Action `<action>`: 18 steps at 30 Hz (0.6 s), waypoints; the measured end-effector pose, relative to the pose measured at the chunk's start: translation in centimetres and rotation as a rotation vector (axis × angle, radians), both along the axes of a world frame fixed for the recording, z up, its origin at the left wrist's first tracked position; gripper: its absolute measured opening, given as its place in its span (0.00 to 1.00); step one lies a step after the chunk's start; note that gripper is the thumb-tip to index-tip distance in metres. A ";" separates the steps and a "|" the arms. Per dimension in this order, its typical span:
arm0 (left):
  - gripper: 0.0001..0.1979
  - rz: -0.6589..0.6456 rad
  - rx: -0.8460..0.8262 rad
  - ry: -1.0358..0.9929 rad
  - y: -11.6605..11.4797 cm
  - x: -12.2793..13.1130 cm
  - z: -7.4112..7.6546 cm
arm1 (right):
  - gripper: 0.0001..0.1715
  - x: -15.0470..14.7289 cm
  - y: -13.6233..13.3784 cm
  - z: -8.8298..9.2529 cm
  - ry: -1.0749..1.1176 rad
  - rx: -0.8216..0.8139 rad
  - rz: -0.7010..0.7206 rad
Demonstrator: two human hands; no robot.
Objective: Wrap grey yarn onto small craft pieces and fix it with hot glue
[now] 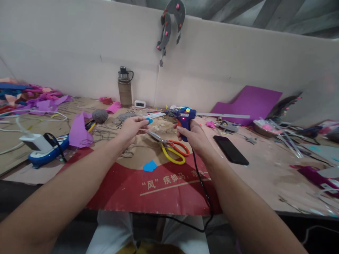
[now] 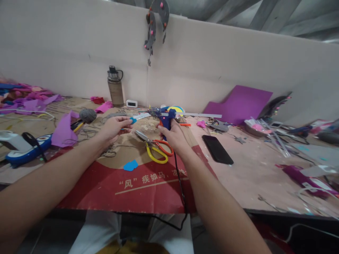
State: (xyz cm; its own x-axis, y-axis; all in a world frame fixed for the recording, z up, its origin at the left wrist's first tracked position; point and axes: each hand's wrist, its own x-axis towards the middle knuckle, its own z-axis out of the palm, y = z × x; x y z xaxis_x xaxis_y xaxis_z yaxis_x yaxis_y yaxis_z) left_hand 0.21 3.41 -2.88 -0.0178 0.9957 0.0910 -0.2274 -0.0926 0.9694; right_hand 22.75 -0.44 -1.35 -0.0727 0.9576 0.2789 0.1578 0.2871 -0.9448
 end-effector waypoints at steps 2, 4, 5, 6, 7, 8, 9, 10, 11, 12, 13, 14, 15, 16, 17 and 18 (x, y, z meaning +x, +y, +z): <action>0.06 0.021 0.011 -0.014 -0.1 0.0 0.2 | 0.15 -0.5 -0.7 0.1 -0.055 0.010 0.019; 0.05 0.042 0.015 -0.022 -0.2 0.0 0.4 | 0.15 -0.9 -1.0 0.0 -0.092 0.043 0.041; 0.05 0.053 0.016 -0.021 -0.3 0.1 0.5 | 0.15 -1.0 -1.0 -0.2 -0.110 0.065 0.048; 0.05 0.062 0.020 -0.017 -0.3 0.2 0.6 | 0.15 -1.0 -0.9 -0.4 -0.126 0.084 0.049; 0.05 0.066 0.025 -0.013 -0.4 0.2 0.6 | 0.15 -1.1 -0.8 -0.6 -0.142 0.098 0.044; 0.05 0.066 0.032 -0.007 -0.4 0.3 0.7 | 0.15 -1.1 -0.8 -0.8 -0.163 0.111 0.040; 0.06 0.064 0.040 0.000 -0.5 0.3 0.7 | 0.15 -1.1 -0.8 -0.8 -0.189 0.125 0.034; 0.06 0.060 0.045 0.008 -0.6 0.4 0.7 | 0.14 -1.1 -0.8 -0.8 -0.219 0.143 0.026; 0.06 0.053 0.049 0.016 -0.6 0.4 0.7 | 0.13 -1.2 -1.0 -0.7 -0.250 0.168 0.014; 0.06 0.047 0.051 0.024 -0.7 0.5 0.7 | 0.12 -1.2 -1.2 -0.4 -0.284 0.195 0.000; 0.06 0.041 0.052 0.032 -0.7 0.5 0.7 | 0.11 -1.3 -1.3 -0.2 -0.318 0.218 -0.012; 0.06 0.033 0.056 0.037 -0.8 0.6 0.7 | 0.10 -1.3 -1.5 0.0 -0.347 0.233 -0.021; 0.07 0.025 0.060 0.041 -0.8 0.6 0.7 | 0.10 -1.4 -1.7 0.2 -0.366 0.239 -0.025; 0.07 0.020 0.064 0.042 -0.9 0.6 0.7 | 0.10 -1.4 -1.7 0.3 -0.373 0.239 -0.025; 0.07 0.018 0.066 0.043 -0.9 0.7 0.8 | 0.10 -1.4 -1.7 0.3 -0.370 0.236 -0.021; 0.07 0.017 0.069 0.044 -1.0 0.7 0.8 | 0.11 -1.4 -1.6 0.1 -0.359 0.230 -0.015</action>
State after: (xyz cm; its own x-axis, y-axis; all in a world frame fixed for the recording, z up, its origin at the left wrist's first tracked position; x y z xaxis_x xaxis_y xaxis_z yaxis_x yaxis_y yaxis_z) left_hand 0.90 2.44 -2.10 -0.0294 0.9865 0.1608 -0.1827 -0.1635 0.9695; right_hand 21.35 -2.08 -1.21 -0.1905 0.8750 0.4451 0.4708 0.4793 -0.7407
